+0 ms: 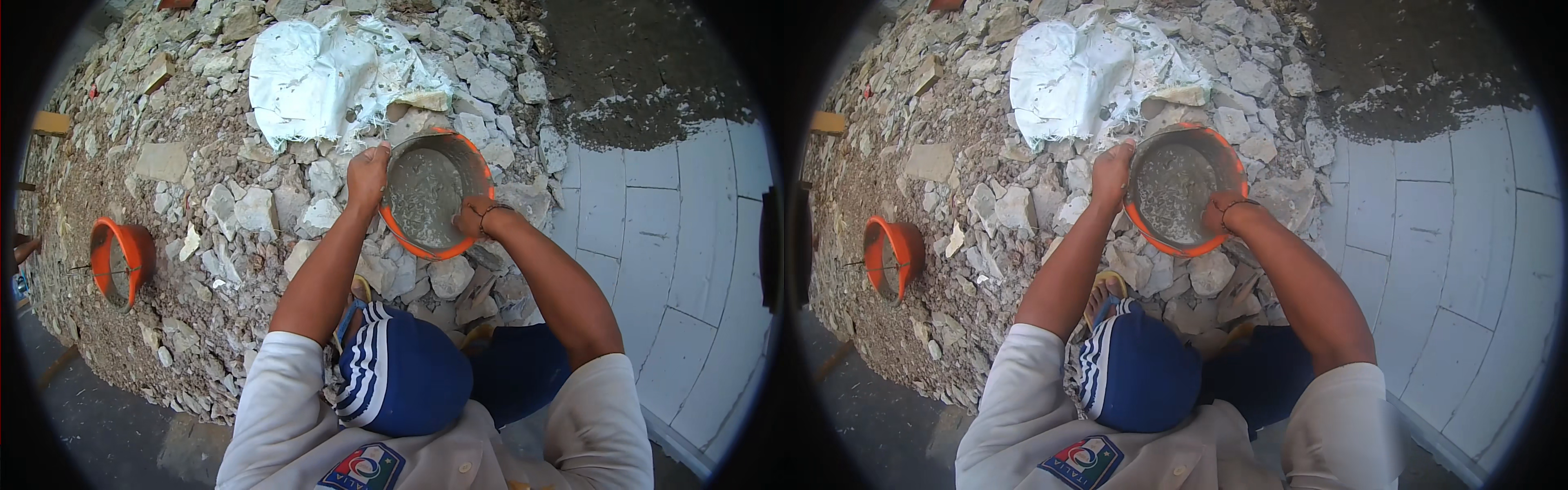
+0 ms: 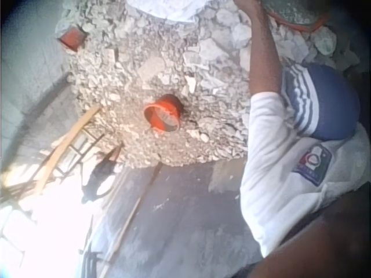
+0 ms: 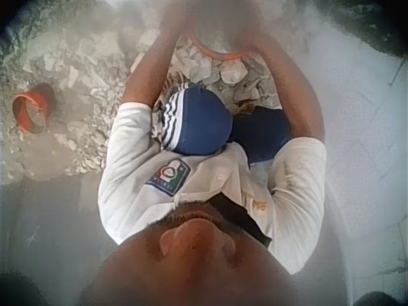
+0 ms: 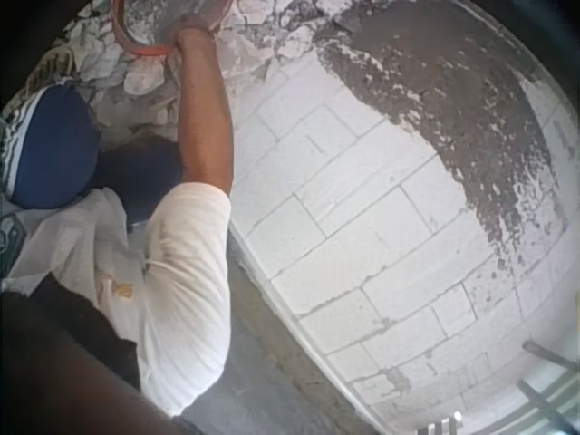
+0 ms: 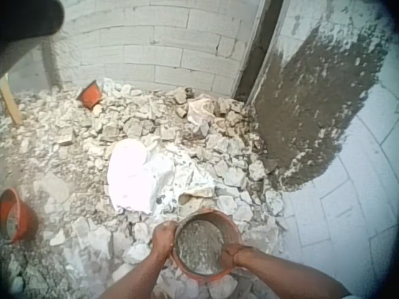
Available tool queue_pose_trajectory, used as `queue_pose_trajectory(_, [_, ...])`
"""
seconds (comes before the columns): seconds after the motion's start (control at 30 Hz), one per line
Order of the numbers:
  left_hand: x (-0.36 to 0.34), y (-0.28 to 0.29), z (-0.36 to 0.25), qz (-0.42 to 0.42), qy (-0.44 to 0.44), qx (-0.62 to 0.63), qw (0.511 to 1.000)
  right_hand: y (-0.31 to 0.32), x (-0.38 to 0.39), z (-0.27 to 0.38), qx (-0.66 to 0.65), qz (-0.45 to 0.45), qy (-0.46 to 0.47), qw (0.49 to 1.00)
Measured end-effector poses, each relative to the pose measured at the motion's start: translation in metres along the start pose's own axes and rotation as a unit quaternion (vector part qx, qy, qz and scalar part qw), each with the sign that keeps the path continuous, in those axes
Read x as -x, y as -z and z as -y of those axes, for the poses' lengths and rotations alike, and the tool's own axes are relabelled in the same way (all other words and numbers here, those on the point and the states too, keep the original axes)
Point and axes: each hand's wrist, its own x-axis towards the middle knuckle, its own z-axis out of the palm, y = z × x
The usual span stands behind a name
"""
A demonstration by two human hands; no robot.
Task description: The person applies cement mixture to a white block wall using a trowel, repeatedly scooping material from a bucket held in one hand and spreading it onto the wall surface.
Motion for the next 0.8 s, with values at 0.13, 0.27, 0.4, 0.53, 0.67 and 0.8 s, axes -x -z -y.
queue_pose_trajectory(0.13, [-0.005,0.009,0.003,-0.008,-0.002,-0.031,0.999,0.003,0.024,0.014,-0.166,0.049,0.044,0.984])
queue_pose_trajectory(0.27, [-0.004,0.005,-0.003,0.026,0.025,-0.053,0.998,0.041,0.037,-0.01,-0.149,0.032,0.082,0.985])
queue_pose_trajectory(0.4, [0.005,0.001,-0.014,0.024,0.022,0.045,0.998,0.078,0.058,-0.006,0.07,-0.129,0.032,0.989])
queue_pose_trajectory(0.53, [-0.007,0.01,-0.002,0.016,0.011,-0.006,1.0,0.033,0.024,0.003,0.188,-0.15,-0.005,0.971])
queue_pose_trajectory(0.67, [-0.003,-0.004,0.0,0.026,-0.017,-0.009,0.999,0.002,0.016,0.008,0.105,-0.037,0.027,0.993])
queue_pose_trajectory(0.8, [-0.002,0.01,0.004,0.04,-0.018,-0.013,0.999,0.003,0.03,0.021,-0.106,0.028,0.041,0.993])
